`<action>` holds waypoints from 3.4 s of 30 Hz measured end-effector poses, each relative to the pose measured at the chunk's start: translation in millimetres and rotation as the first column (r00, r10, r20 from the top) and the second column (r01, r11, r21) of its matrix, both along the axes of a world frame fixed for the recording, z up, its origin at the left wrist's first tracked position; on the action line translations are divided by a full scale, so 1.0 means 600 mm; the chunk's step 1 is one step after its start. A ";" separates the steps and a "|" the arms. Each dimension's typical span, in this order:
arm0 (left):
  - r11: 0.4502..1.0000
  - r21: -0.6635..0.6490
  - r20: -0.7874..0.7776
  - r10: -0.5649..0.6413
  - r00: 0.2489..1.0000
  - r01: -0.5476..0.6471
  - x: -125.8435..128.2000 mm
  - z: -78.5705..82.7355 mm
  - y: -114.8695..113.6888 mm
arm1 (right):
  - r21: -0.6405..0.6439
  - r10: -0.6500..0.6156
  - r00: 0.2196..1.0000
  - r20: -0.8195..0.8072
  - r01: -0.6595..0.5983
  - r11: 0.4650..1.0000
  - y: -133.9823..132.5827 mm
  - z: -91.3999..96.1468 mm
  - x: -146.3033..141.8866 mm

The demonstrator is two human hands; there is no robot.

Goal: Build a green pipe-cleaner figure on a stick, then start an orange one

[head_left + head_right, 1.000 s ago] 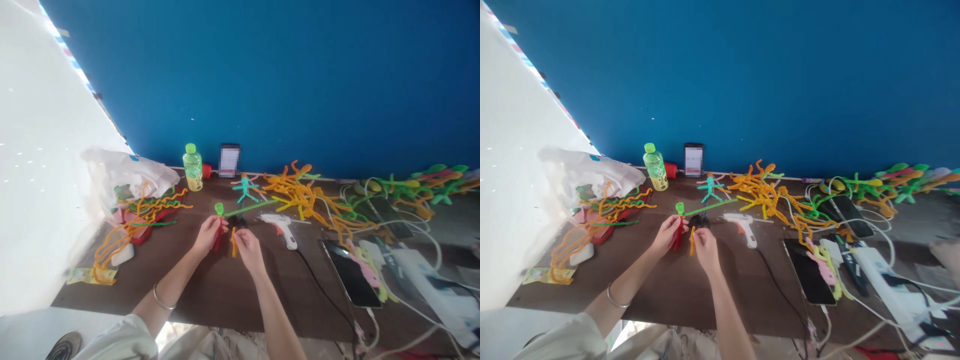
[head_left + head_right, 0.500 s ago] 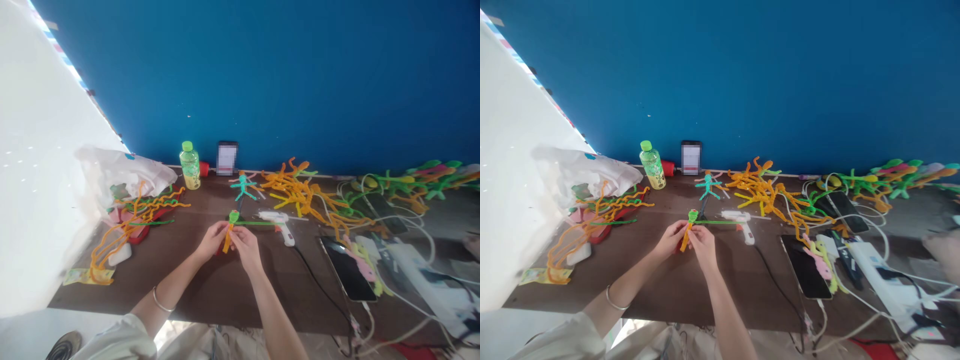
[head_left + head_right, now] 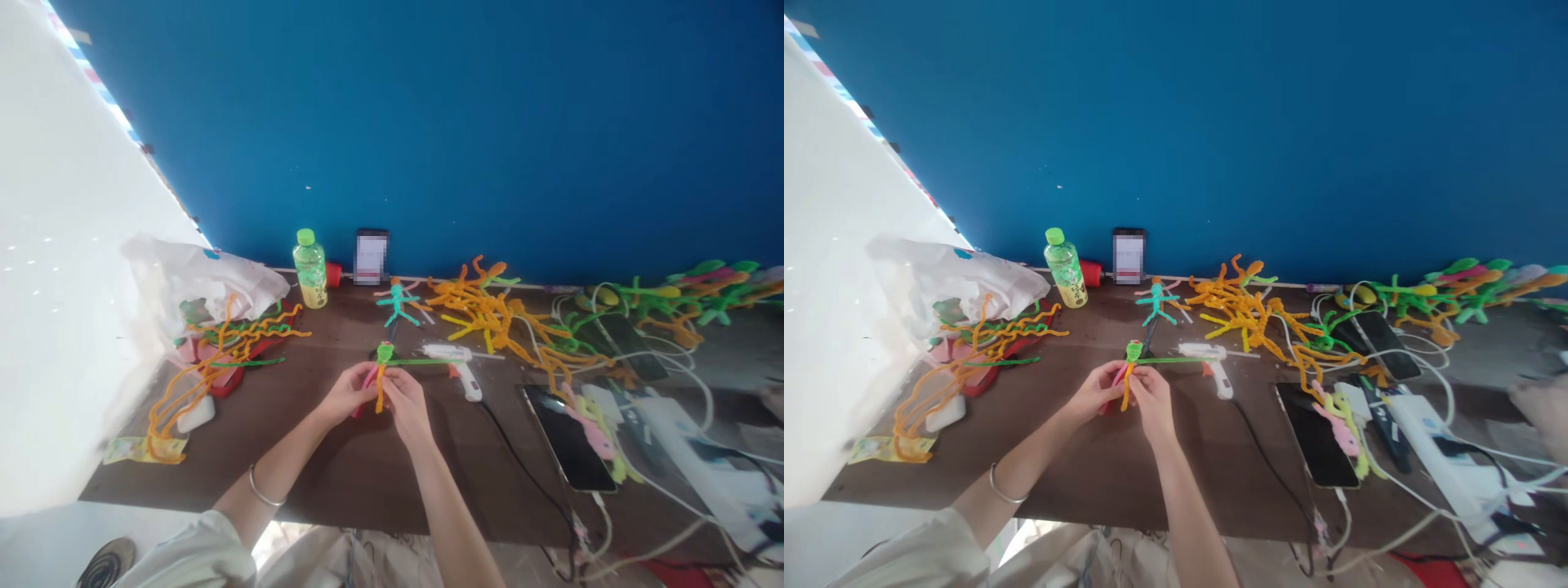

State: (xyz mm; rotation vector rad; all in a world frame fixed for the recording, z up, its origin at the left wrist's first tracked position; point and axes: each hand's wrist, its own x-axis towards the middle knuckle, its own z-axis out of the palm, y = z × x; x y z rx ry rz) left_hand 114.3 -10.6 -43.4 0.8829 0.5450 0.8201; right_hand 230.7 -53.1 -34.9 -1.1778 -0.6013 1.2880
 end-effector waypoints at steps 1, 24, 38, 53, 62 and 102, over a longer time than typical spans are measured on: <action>1.000 0.003 0.002 -0.003 1.000 0.003 0.000 -0.001 0.000 | -0.003 0.005 1.000 -0.013 -0.005 1.000 0.000 0.001 0.000; 0.971 -0.175 -0.064 0.155 0.986 -0.164 0.006 -0.003 -0.002 | 0.101 0.047 0.921 0.386 -0.092 0.991 -0.005 0.002 -0.003; 0.922 -0.267 0.139 0.326 0.935 -0.282 -0.020 0.007 0.037 | 0.135 -0.071 0.717 0.694 -0.033 0.990 -0.010 0.013 0.039; 0.869 -0.280 0.000 0.426 0.905 -0.409 -0.025 -0.009 0.054 | -0.047 0.021 0.060 0.998 0.477 0.878 -0.007 -0.047 0.191; 0.913 -0.188 -0.080 0.352 0.932 -0.361 -0.025 0.007 0.041 | 0.155 -0.187 0.024 0.982 0.456 0.876 -0.009 -0.039 0.173; 0.952 0.054 -0.318 0.301 0.899 -0.300 0.003 0.004 0.013 | 0.433 -0.433 -0.020 0.901 0.083 0.898 0.002 -0.017 0.056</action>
